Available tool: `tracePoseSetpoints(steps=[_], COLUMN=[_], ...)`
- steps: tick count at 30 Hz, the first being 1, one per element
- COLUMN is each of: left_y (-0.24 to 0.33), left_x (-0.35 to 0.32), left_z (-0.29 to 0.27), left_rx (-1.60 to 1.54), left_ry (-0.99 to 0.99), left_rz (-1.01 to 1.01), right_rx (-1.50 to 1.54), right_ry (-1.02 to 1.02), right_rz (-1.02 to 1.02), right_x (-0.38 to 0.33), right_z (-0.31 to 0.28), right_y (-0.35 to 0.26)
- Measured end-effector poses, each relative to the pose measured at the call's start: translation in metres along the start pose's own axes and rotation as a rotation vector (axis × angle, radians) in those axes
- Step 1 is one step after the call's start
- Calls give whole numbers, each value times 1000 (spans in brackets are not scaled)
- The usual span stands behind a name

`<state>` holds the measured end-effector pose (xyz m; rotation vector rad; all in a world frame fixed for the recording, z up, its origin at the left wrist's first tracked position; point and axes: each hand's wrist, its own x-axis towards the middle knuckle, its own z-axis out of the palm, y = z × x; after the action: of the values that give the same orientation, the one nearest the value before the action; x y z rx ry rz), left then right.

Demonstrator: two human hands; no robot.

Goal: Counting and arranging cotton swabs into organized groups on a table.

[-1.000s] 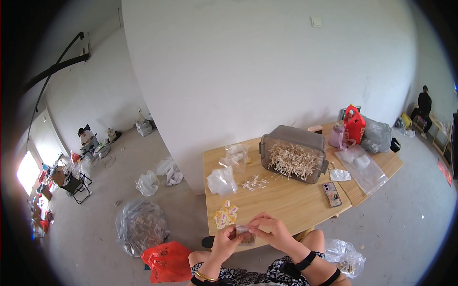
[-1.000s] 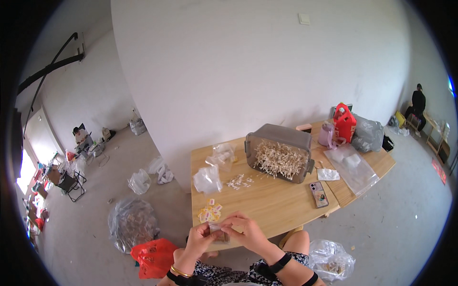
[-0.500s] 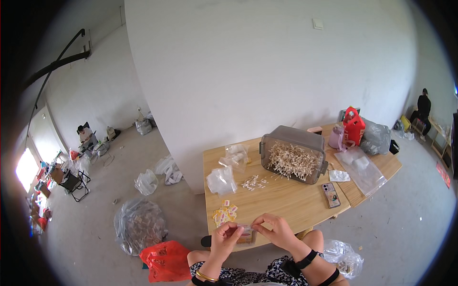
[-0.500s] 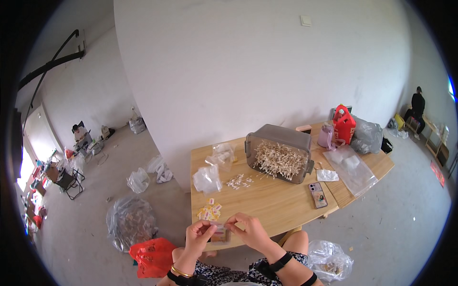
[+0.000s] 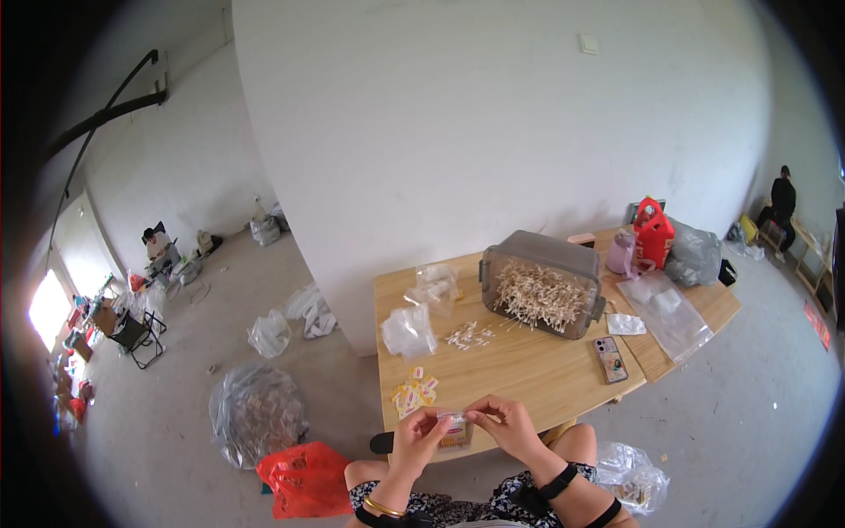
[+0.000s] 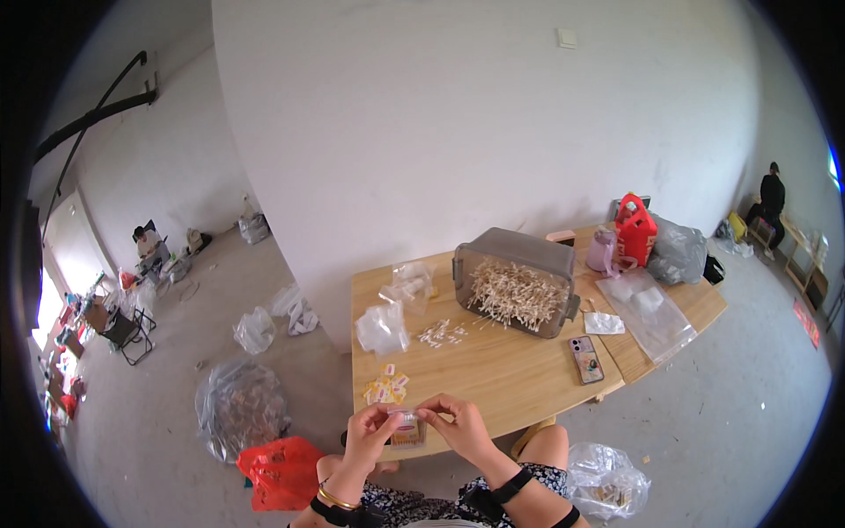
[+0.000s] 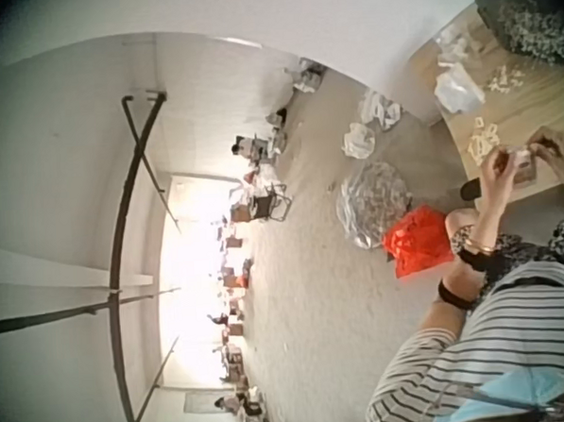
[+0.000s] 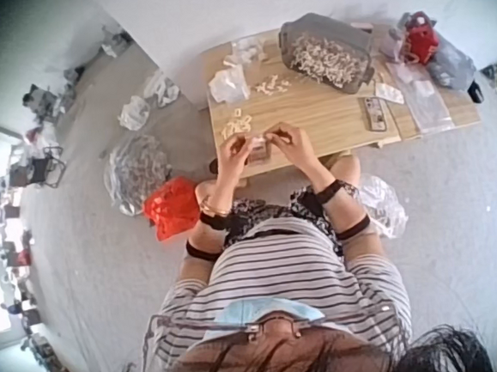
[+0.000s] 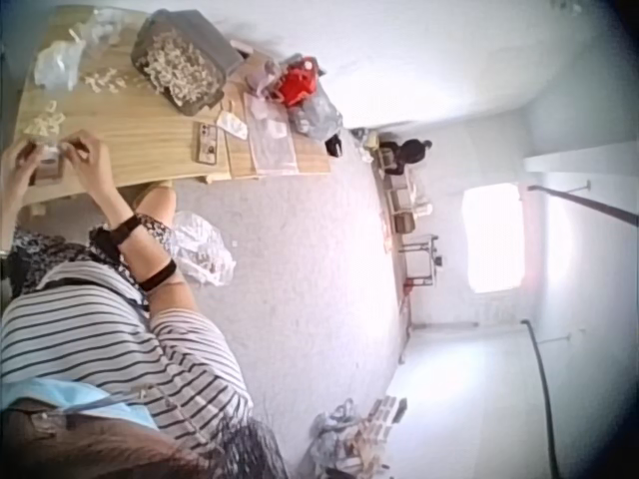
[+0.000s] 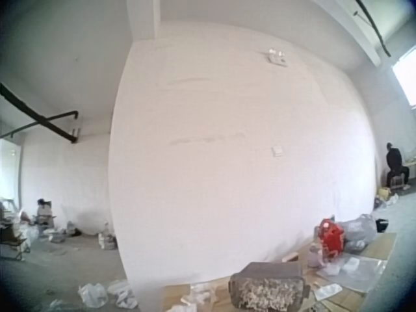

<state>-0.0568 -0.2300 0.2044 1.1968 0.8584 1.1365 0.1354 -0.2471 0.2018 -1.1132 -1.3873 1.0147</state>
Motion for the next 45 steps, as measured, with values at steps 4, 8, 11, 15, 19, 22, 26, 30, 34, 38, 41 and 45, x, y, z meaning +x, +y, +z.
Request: tracePoseSetpoints(steps=[4,8,11,15,19,22,26,30,34,38,41,45], left_y=[-9,-18,-28,-50,-78,-92,-99,-112,-134,-162,-180,-191], left_x=[3,4,7,15,25,31,38,41,44,42,38,39], left_z=[-6,-9,-10,-16,-25,-26,-19,-23,-25,-26,-30,-40], left_rx=[-19,66,74,191,290,401,149,66,90,138,161,185], left_ry=[-16,23,23,36,123,180,177,147,139,157,136,49], left_rz=[6,52,94,106,67,105,-112,-143,-172,-255,-296,-348], right_rx=[33,-35,-105,-197,-139,-109,-186,-200,-205,-337,-364,-303], right_ry=[12,30,63,114,134,150,171,153,123,56,11,-68], right_rz=[-17,1,16,-20,43,155,119,46,131,193,281,432], right_x=[1,2,5,10,14,19,24,25,23,19,15,13], right_z=[4,5,5,5,13,17,17,16,15,16,16,12], right_y=[0,1,7,39,70,90,105,112,131,159,181,202])
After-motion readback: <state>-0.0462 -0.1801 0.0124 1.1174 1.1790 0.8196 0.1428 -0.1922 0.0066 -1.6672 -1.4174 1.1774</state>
